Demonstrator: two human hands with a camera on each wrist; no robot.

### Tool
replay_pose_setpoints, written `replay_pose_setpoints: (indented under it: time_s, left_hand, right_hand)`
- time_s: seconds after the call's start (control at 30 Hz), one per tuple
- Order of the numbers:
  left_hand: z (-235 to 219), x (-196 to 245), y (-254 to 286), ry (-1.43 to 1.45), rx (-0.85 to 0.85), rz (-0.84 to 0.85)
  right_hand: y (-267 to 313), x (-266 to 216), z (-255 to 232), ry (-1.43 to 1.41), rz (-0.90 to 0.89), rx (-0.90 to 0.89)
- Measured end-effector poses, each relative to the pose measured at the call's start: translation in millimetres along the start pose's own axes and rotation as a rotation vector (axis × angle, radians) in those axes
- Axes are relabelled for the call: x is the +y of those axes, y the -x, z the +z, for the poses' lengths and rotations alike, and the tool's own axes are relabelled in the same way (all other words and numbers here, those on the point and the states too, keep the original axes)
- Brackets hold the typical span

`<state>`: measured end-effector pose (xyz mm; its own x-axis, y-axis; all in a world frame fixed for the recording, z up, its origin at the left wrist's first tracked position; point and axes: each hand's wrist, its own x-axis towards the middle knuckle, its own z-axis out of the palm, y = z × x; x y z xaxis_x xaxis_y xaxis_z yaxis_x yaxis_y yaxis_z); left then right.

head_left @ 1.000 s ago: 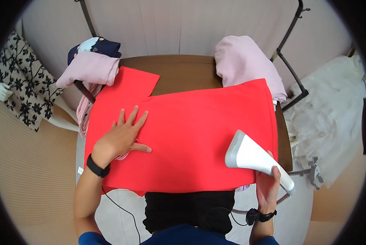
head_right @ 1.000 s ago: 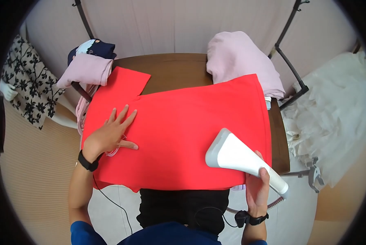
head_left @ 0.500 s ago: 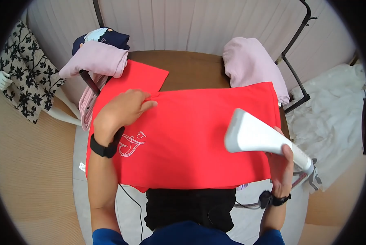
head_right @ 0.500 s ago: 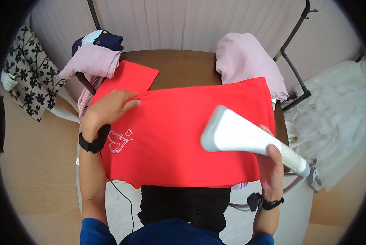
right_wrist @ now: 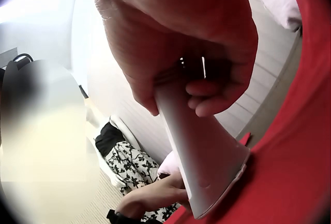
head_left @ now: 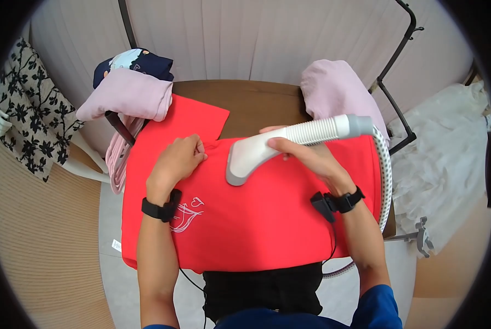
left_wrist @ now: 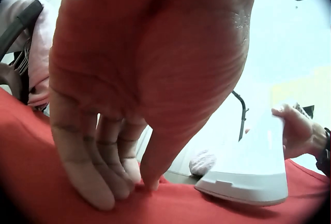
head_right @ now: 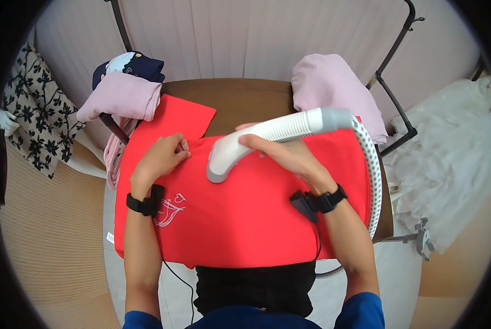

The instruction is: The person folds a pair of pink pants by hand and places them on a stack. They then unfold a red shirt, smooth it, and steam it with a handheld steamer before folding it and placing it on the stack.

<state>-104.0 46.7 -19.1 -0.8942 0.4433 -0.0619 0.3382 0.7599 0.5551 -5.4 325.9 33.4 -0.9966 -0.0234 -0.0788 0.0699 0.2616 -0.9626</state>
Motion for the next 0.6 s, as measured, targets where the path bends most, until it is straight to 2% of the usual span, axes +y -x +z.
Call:
replay_pose_setpoints:
  time_s: [0.07,0.17,0.23,0.3,0.43,0.5,0.6]
  left_hand:
    - [0.8,-2.0,1.5,0.023,0.001,-0.005]
    - [3.4,-6.0,-3.0,0.038,0.005,0.096]
    - [3.4,-8.5,-2.9,0.08,0.0,0.068]
    - [1.1,-3.5,-2.4,0.095,-0.027,0.05]
    - [3.7,-5.2,-2.6,0.076,-0.031,-0.006]
    - [1.6,-3.3,-1.2,0.11,-0.047,-0.053]
    - [5.9,-9.4,-3.0,0.125,-0.028,-0.019]
  right_hand:
    - [-13.6,-2.4,10.2,0.017,-0.033,-0.035]
    - [-27.6,3.7,19.0,-0.002,-0.07,-0.058]
    - [-31.7,4.2,19.3,-0.025,-0.163,-0.096]
    - [-26.6,-10.7,17.2,0.044,-0.087,-0.15]
    - [-21.4,-0.7,4.5,0.059,-0.124,-0.139]
    - [-13.2,-2.6,-11.6,0.125,-0.045,-0.117]
    - [-0.1,-5.6,-36.6,0.156,0.048,-0.078]
